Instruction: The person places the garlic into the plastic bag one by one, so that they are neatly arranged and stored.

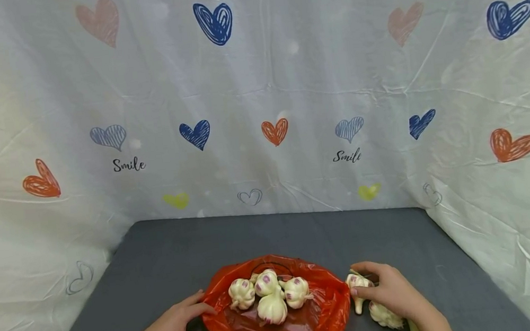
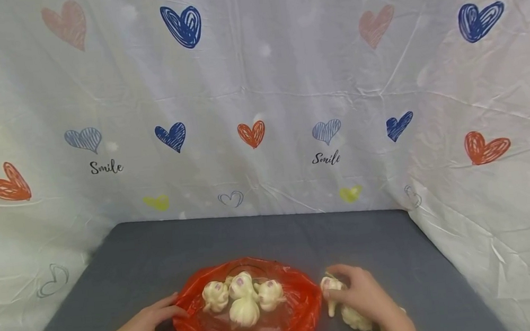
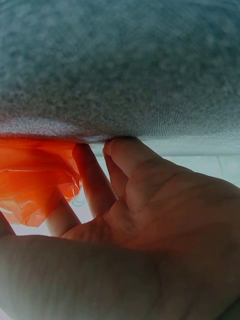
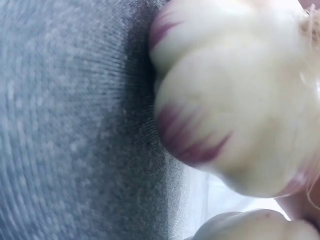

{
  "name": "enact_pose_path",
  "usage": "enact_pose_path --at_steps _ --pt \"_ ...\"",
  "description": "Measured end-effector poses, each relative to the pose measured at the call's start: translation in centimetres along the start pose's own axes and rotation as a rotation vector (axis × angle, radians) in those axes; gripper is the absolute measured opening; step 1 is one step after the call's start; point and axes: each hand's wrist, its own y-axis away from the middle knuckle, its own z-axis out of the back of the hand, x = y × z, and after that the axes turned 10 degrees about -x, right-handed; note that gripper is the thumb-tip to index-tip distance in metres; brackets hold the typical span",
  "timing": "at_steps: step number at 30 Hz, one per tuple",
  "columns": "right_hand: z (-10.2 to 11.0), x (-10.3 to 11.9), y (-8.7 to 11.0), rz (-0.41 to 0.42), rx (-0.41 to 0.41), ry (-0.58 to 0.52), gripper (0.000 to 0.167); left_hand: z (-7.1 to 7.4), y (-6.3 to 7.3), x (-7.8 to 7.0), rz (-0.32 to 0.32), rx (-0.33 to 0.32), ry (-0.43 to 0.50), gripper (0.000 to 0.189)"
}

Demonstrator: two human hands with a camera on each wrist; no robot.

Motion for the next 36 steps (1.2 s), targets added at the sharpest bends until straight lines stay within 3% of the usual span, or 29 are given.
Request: enact_pose_path --at_steps 9,16,24,36 --pt "-0.1 0.3 0.0 0.039 -0.015 0.044 0.059 0.0 0.0 0.0 -0.015 -0.007 -0.009 0.048" --pt "-0.1 0.4 0.1 0.058 -0.083 0.069 0.06 0.0 0.0 0.0 -0.017 -0.008 -0.008 0.048" --pt "-0.3 0.3 0.1 0.003 -0.223 0.14 0.067 0.0 0.0 -0.1 -0.01 -0.007 -0.012 0.049" --pt "-0.4 1.6 0.6 0.08 -0.465 0.113 0.065 -0.1 0.0 -0.1 -0.021 -0.008 -0.005 0.048"
